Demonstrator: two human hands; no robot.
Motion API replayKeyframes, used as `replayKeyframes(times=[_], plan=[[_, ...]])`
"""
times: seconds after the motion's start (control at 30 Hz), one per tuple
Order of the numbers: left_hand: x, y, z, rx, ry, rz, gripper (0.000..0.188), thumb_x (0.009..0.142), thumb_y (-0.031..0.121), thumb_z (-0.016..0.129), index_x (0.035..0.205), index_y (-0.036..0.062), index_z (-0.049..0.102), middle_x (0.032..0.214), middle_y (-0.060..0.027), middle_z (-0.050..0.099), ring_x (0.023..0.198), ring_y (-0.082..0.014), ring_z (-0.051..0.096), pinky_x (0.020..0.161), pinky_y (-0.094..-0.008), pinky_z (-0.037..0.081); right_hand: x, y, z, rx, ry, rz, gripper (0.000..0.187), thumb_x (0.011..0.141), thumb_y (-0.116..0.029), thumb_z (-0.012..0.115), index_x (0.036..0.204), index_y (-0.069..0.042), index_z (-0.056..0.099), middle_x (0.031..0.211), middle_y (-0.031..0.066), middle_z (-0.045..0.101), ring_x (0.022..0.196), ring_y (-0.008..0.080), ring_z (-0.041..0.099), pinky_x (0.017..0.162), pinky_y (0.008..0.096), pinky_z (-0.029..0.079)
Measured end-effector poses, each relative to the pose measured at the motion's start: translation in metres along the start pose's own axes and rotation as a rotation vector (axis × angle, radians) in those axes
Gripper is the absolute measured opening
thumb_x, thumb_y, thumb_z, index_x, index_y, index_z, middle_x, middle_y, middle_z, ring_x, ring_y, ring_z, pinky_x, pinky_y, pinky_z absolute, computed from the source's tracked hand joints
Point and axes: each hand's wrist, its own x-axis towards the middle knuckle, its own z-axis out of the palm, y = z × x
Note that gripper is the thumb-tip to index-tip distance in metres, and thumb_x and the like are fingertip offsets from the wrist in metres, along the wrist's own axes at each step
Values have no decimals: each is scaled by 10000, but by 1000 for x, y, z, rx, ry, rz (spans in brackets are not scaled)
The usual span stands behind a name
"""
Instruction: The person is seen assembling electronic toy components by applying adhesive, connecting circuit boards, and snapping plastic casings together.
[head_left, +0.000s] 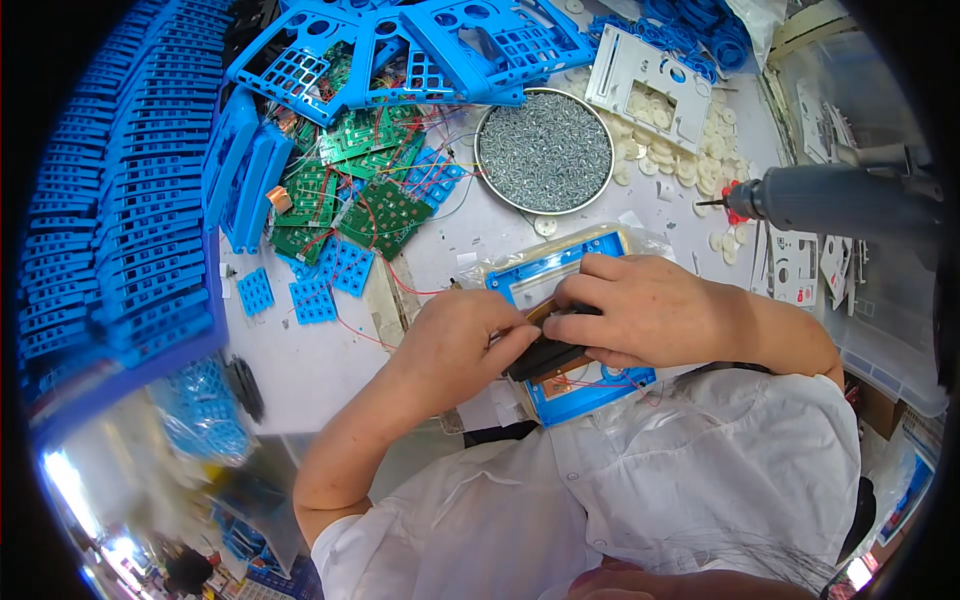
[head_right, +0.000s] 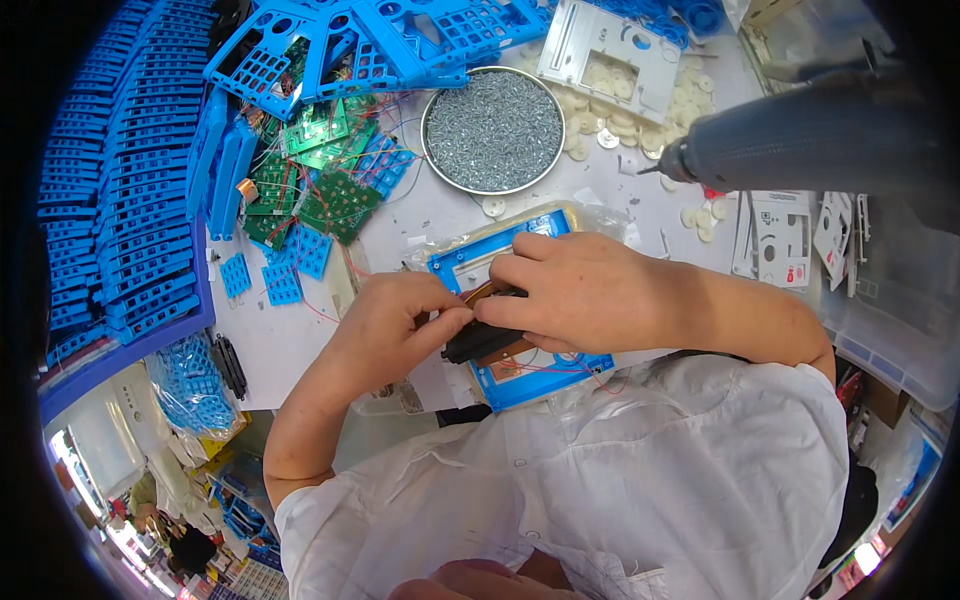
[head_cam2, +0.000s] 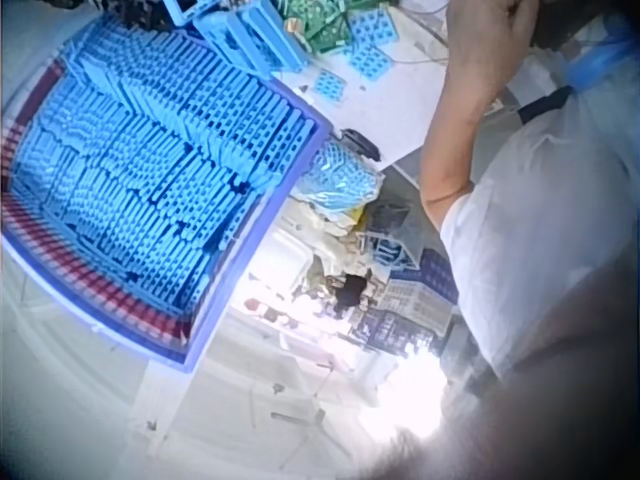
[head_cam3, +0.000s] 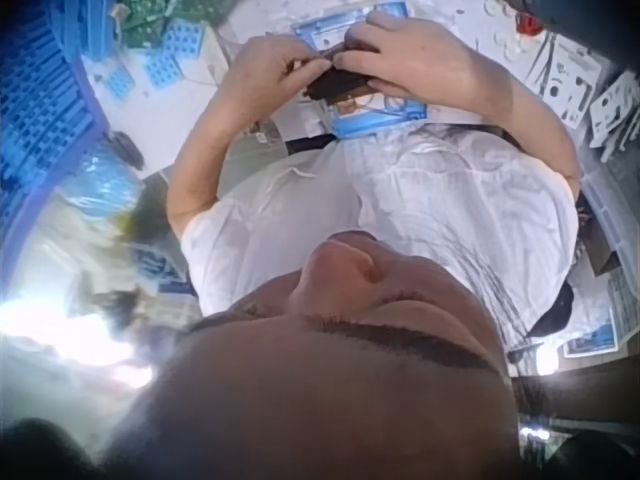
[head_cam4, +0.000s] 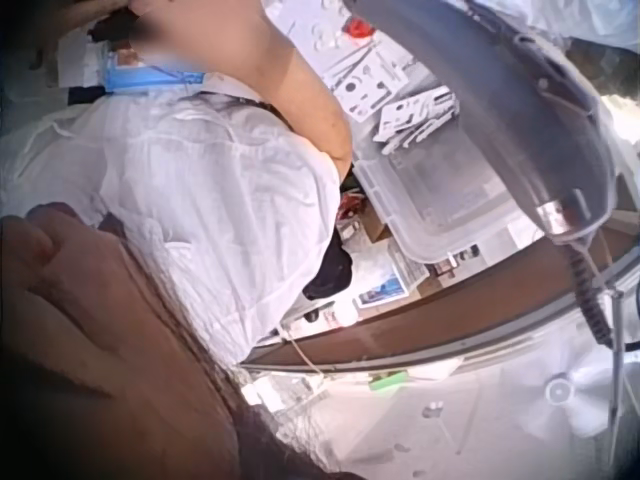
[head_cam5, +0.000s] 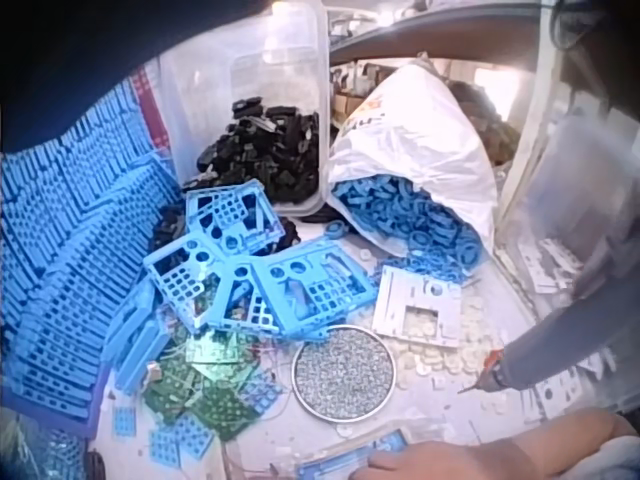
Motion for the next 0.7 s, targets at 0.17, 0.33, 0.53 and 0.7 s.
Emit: replayKeyframes(times=[0.17,0.33,0.53,0.7], plan=[[6,5,-4,-29,-52,-127,167,873,158,747,870,-9,745,734,-130,689,598,-230,626,578,-358,479,0,-1,-2,1,-7,-5,492,811,-238,764,1266,-174,588,1170,38,569,1034,244,579,775,356,558],[9,8,-5,-16,-68,-172,170,868,162,747,908,-3,745,760,-127,702,609,-217,626,588,-352,484,1,-3,-1,-7,20,-21,418,846,-213,708,1241,-137,592,1088,85,561,1013,272,591,769,353,565],[8,8,-3,-18,-78,-145,156,862,140,718,930,1,738,776,-131,703,627,-243,636,605,-371,494,-1,-15,-3,-63,-4,11,414,864,-164,662,1270,-128,585,1124,128,568,1032,319,589,752,389,571],[10,11,2,35,-87,-156,142,858,128,681,864,-10,711,730,-148,675,655,-294,649,622,-394,501,0,-37,5,-150,73,115,447,851,-194,684,1273,-86,584,1049,97,595,1003,306,590,745,390,563]])
